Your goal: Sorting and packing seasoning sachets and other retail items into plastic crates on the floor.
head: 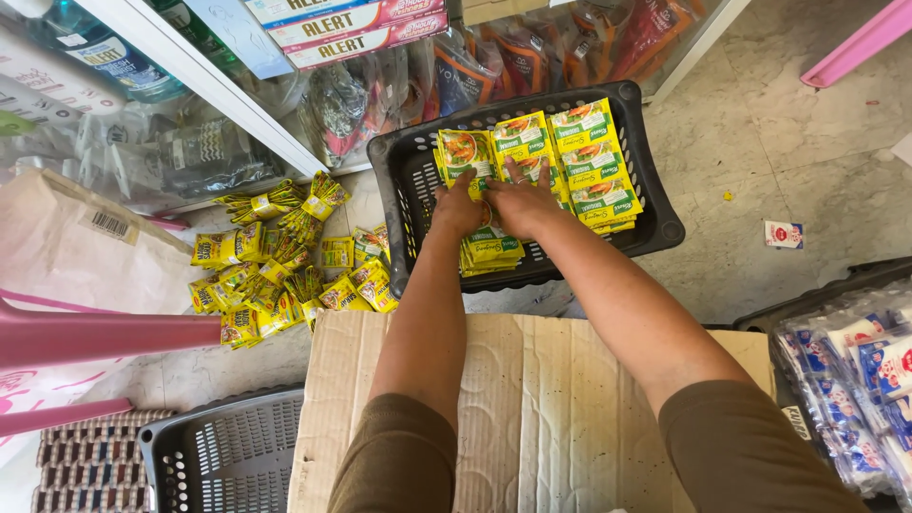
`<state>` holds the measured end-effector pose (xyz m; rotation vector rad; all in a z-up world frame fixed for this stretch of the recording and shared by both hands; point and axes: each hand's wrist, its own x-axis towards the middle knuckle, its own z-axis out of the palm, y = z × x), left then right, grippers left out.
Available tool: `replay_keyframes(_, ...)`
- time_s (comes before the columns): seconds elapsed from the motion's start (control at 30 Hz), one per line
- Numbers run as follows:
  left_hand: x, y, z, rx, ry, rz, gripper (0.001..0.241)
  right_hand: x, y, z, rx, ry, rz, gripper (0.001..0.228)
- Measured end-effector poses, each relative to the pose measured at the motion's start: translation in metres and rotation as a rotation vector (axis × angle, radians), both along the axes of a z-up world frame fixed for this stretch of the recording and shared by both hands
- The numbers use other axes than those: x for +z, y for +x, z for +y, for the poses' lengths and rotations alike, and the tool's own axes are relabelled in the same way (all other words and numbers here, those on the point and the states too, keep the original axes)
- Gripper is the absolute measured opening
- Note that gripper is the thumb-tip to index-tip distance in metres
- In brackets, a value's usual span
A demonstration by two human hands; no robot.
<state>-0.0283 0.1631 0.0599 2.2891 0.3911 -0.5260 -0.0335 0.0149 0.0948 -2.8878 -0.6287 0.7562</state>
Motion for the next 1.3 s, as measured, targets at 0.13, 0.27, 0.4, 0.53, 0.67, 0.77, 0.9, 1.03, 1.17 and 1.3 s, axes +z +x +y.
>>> replay_keyframes(0.13,-0.002,0.002,0.003,-0.056,0.034,-0.031,0.083,-0.001,0.004,-0.004,-0.064,0.068,0.039,0.058)
replay_keyframes(0.27,-0.001,0.006,0.005,-0.044,0.047,-0.099,0.075,-0.006,0.008,-0.013,-0.168,0.221,0.054,0.057)
replay_keyframes(0.4,0.004,0.008,0.010,-0.049,0.053,-0.138,0.073,-0.033,0.016,-0.022,-0.153,0.400,-0.082,0.061)
replay_keyframes(0.53,0.017,0.007,0.017,-0.062,0.030,-0.221,0.076,-0.017,0.009,-0.015,-0.178,0.450,-0.164,0.051)
replay_keyframes(0.67,0.017,0.007,0.027,-0.059,-0.102,-0.342,0.077,-0.025,0.014,-0.006,-0.321,0.548,-0.173,0.055)
replay_keyframes(0.77,0.020,0.010,0.029,-0.041,-0.344,-0.398,0.075,-0.063,0.033,-0.010,-0.510,0.959,0.093,0.054)
replay_keyframes(0.9,0.044,0.005,0.022,-0.021,-0.585,-0.409,0.073,-0.009,0.024,-0.015,-0.924,1.271,0.710,0.054)
replay_keyframes(1.03,0.064,0.004,0.009,-0.033,-0.674,-0.464,0.073,0.003,0.024,-0.030,-0.918,1.389,0.601,0.053)
replay_keyframes(1.17,0.078,0.002,-0.011,-0.057,-0.737,-0.490,0.074,-0.009,0.030,-0.054,-0.808,1.417,0.310,0.053)
replay_keyframes(1.3,0.082,0.002,-0.038,-0.097,-0.747,-0.482,0.076,0.006,0.022,-0.083,-0.739,1.451,0.232,0.046)
